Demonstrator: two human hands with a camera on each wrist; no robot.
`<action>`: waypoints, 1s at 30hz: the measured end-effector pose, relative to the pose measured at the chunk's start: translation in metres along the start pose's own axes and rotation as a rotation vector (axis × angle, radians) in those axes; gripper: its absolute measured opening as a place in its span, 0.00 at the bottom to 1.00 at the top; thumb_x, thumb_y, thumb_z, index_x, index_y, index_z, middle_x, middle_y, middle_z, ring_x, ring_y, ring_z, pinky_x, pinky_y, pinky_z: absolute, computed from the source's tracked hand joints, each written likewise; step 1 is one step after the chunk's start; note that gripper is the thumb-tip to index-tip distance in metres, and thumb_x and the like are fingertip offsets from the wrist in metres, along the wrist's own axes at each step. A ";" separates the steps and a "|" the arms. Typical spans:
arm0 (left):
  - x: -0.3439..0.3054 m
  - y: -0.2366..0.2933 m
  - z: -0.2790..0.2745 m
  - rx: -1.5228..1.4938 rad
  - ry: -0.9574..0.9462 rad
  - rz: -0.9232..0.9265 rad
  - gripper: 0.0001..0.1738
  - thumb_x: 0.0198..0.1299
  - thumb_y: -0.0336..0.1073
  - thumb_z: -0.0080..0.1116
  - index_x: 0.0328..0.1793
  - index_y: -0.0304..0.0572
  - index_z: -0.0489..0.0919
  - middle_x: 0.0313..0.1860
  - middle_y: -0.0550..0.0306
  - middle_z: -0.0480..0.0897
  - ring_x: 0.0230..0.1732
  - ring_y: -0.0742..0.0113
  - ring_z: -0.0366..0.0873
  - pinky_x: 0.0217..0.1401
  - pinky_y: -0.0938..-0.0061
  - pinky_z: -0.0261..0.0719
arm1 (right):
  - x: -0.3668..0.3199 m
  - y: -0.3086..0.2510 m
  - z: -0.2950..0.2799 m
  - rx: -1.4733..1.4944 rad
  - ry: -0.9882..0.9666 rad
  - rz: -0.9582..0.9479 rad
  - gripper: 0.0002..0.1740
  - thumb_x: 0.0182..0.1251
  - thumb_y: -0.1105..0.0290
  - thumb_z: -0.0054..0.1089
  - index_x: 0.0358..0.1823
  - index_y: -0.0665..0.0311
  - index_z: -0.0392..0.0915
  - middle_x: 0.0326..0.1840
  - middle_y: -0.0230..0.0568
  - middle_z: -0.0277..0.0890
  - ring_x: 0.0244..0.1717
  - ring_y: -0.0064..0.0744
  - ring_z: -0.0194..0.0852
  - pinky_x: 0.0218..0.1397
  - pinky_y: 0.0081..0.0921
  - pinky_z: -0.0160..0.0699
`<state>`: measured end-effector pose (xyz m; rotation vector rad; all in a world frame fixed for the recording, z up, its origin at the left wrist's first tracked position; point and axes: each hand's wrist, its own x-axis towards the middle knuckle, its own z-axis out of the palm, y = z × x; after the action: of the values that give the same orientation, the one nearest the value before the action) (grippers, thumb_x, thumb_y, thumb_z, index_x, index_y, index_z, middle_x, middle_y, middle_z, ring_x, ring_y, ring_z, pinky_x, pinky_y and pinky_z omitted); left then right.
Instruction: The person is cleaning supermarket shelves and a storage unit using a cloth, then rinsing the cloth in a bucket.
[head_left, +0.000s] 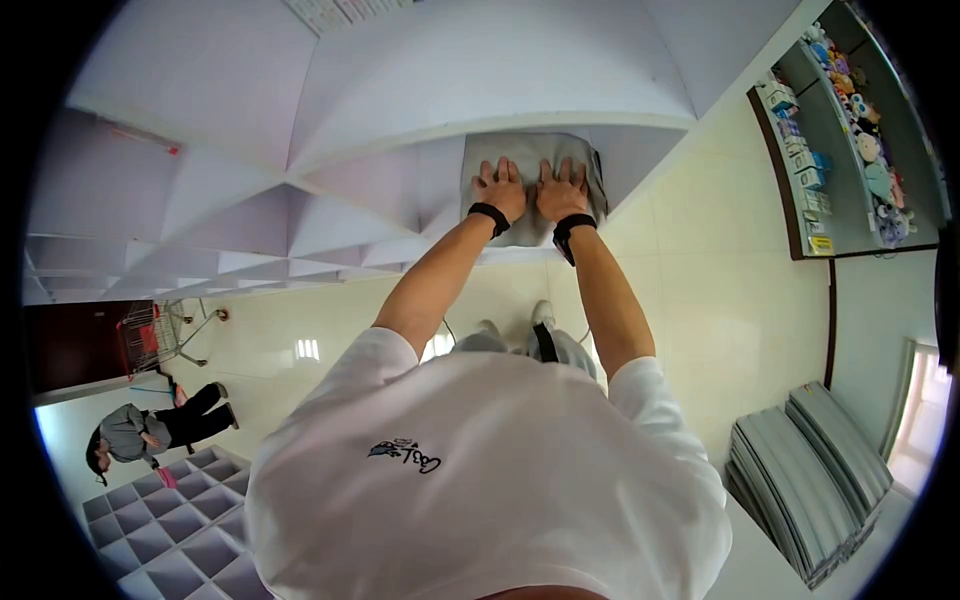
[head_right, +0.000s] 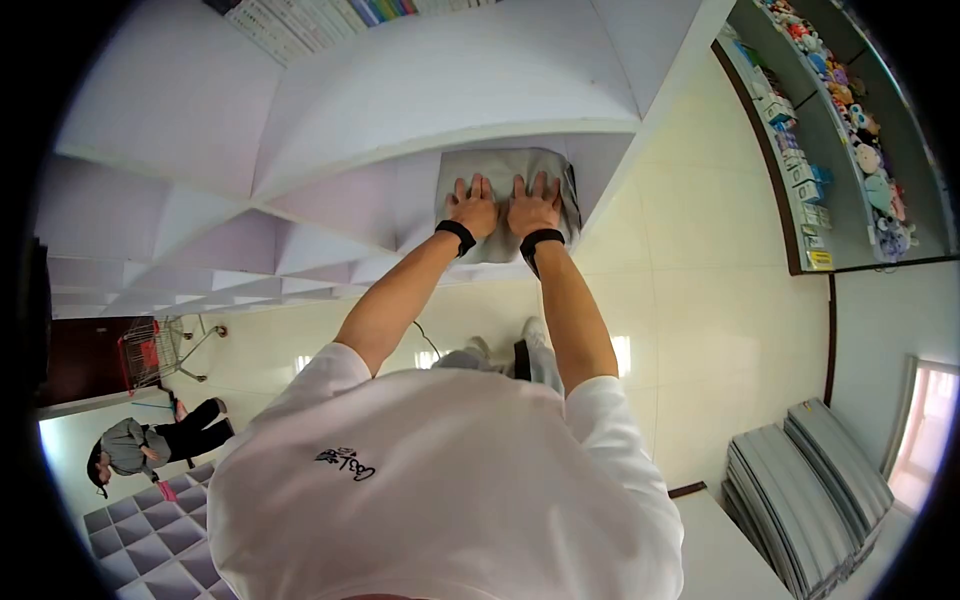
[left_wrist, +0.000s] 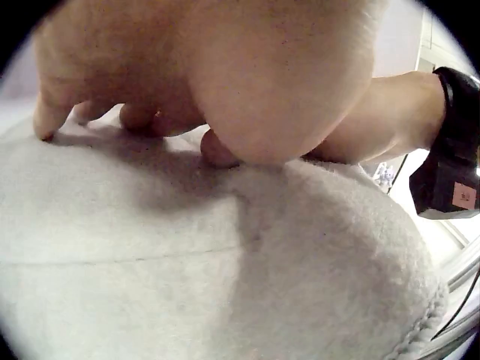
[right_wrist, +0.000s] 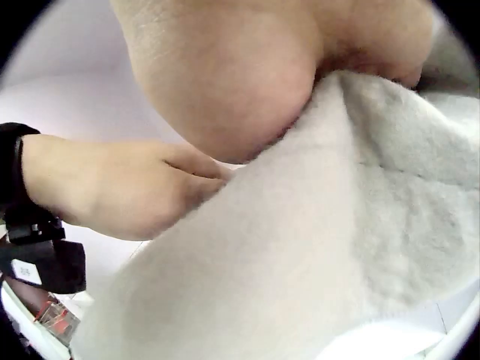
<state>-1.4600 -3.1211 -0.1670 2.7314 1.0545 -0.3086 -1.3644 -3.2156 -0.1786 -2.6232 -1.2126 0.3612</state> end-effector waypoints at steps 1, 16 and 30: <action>0.006 0.000 -0.006 0.016 0.007 -0.006 0.39 0.66 0.47 0.43 0.78 0.36 0.49 0.81 0.49 0.46 0.78 0.33 0.39 0.73 0.36 0.43 | 0.007 -0.001 -0.001 0.020 0.002 0.006 0.31 0.72 0.51 0.40 0.76 0.42 0.54 0.81 0.51 0.37 0.80 0.66 0.24 0.78 0.56 0.33; 0.108 -0.057 -0.058 0.166 -0.022 0.206 0.43 0.67 0.57 0.43 0.78 0.34 0.49 0.78 0.34 0.52 0.73 0.28 0.54 0.76 0.51 0.53 | 0.150 -0.017 0.012 0.282 0.296 -0.121 0.26 0.69 0.54 0.42 0.69 0.38 0.68 0.78 0.41 0.53 0.79 0.53 0.40 0.78 0.54 0.35; 0.012 -0.097 -0.052 0.201 -0.043 0.037 0.26 0.62 0.42 0.50 0.62 0.30 0.71 0.59 0.30 0.74 0.57 0.36 0.75 0.60 0.54 0.75 | 0.092 -0.073 0.027 0.002 0.209 -0.449 0.26 0.69 0.65 0.43 0.69 0.50 0.67 0.73 0.35 0.63 0.76 0.36 0.52 0.78 0.44 0.48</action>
<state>-1.5110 -3.0298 -0.1312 2.9016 1.0112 -0.4892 -1.3669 -3.0956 -0.1932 -2.2256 -1.6594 0.0059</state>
